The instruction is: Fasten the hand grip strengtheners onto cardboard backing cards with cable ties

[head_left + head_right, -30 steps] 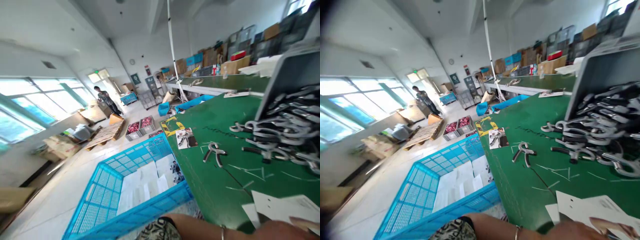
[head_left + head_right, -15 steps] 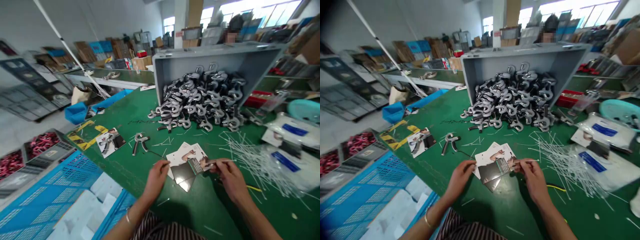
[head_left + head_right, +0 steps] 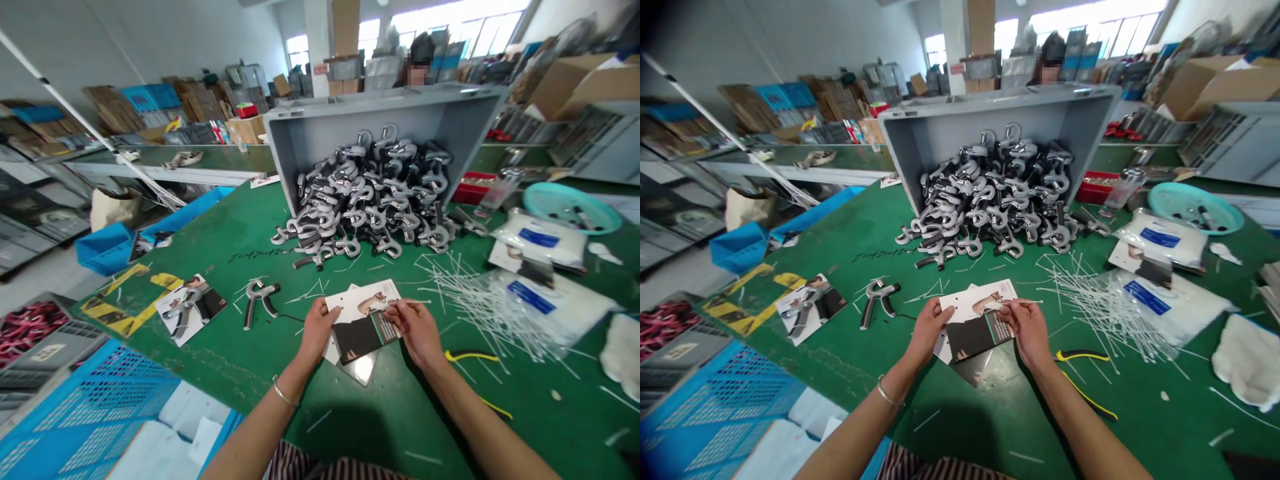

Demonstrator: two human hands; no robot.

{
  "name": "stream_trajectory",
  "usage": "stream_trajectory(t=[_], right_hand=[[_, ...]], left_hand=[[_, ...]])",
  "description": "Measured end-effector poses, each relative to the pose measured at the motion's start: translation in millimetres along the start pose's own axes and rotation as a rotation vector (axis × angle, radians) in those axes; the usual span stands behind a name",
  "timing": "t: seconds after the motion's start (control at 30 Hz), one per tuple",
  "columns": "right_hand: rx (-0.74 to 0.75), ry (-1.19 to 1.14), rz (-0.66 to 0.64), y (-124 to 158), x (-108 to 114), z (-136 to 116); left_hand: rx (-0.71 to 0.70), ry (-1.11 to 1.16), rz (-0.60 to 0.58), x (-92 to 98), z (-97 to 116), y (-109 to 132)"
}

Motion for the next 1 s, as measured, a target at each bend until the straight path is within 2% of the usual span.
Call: stream_trajectory(t=[0.1, 0.2, 0.3, 0.37, 0.47, 0.63, 0.73, 0.9, 1.0], right_hand=[[0.226, 0.257, -0.052, 9, -11, -44], [0.541, 0.646, -0.149, 25, -32, -76], [0.801, 0.877, -0.155, 39, -42, -87], [0.898, 0.924, -0.147, 44, -43, -87], [0.937, 0.962, -0.178, 46, -40, -82], [0.887, 1.0, -0.297, 42, -40, -69], [0.869, 0.998, -0.373, 41, -45, -71], [1.041, 0.938, -0.249, 50, -38, -102], [1.094, 0.959, -0.244, 56, -32, -109]], left_hand=[[-0.05, 0.052, -0.13, -17.7, 10, 9], [-0.055, 0.081, -0.174, -27.5, 20, 18], [-0.028, 0.068, -0.183, -33.4, 27, 22], [-0.013, 0.054, -0.197, -37.2, 29, 24], [-0.009, 0.037, -0.209, -41.7, 30, 26], [-0.031, -0.065, -0.215, -44.2, 28, 28], [-0.045, -0.095, -0.236, -46.1, 30, 29], [-0.013, -0.076, -0.231, -50.1, 34, 27], [0.028, -0.031, -0.241, -55.2, 36, 29]])
Point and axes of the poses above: each hand's wrist, its own y-axis away from the middle knuckle, its own x-axis out of the back of the hand, z = x × y, the point moved 5 cm from there along -y, towards the middle knuckle, and after that the axes turned 1 degree about y, right-handed, at the moved point
